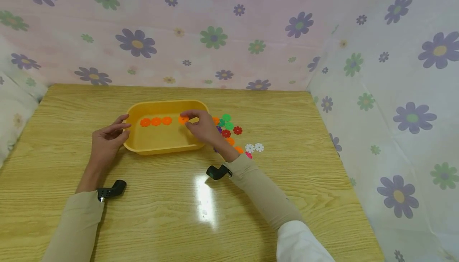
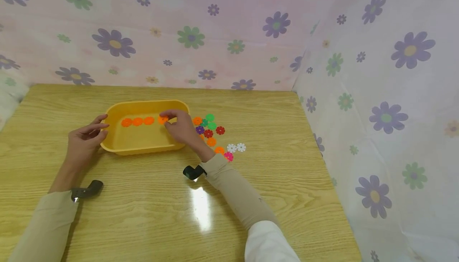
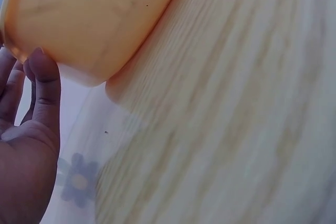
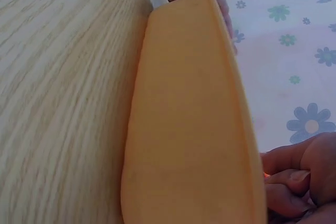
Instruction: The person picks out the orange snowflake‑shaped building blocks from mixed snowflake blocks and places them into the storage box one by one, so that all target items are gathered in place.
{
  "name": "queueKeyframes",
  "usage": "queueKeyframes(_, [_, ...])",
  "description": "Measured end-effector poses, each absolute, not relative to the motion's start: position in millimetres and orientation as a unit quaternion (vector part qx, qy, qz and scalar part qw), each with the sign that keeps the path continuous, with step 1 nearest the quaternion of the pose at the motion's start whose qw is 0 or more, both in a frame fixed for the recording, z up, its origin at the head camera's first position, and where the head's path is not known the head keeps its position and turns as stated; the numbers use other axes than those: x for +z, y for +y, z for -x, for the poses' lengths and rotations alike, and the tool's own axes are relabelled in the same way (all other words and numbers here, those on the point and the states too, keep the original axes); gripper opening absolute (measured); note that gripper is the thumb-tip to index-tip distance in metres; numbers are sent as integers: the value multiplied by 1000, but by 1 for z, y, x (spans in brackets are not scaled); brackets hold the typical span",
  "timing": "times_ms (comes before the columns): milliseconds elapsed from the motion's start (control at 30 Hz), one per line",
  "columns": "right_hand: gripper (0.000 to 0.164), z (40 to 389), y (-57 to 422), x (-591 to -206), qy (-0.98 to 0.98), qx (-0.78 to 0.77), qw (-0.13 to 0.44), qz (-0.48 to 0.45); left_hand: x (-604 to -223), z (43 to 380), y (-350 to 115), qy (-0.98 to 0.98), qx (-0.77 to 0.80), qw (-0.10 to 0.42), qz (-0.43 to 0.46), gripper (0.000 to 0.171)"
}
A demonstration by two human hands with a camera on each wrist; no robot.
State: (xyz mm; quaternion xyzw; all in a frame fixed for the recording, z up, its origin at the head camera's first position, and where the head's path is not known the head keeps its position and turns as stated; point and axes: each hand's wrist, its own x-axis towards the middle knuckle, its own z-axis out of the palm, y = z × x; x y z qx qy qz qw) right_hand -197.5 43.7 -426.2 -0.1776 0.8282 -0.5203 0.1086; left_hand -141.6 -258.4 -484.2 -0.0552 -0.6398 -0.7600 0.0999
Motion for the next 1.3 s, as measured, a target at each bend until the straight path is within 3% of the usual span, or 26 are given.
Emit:
queueKeyframes(733, [28, 219, 21, -440, 865, -468, 129, 124, -483, 146, -259, -664, -739, 99, 54, 20])
queueKeyframes(1300, [26, 241, 8, -448, 912, -354, 119, 172, -487, 148, -262, -659, -742, 107, 60, 19])
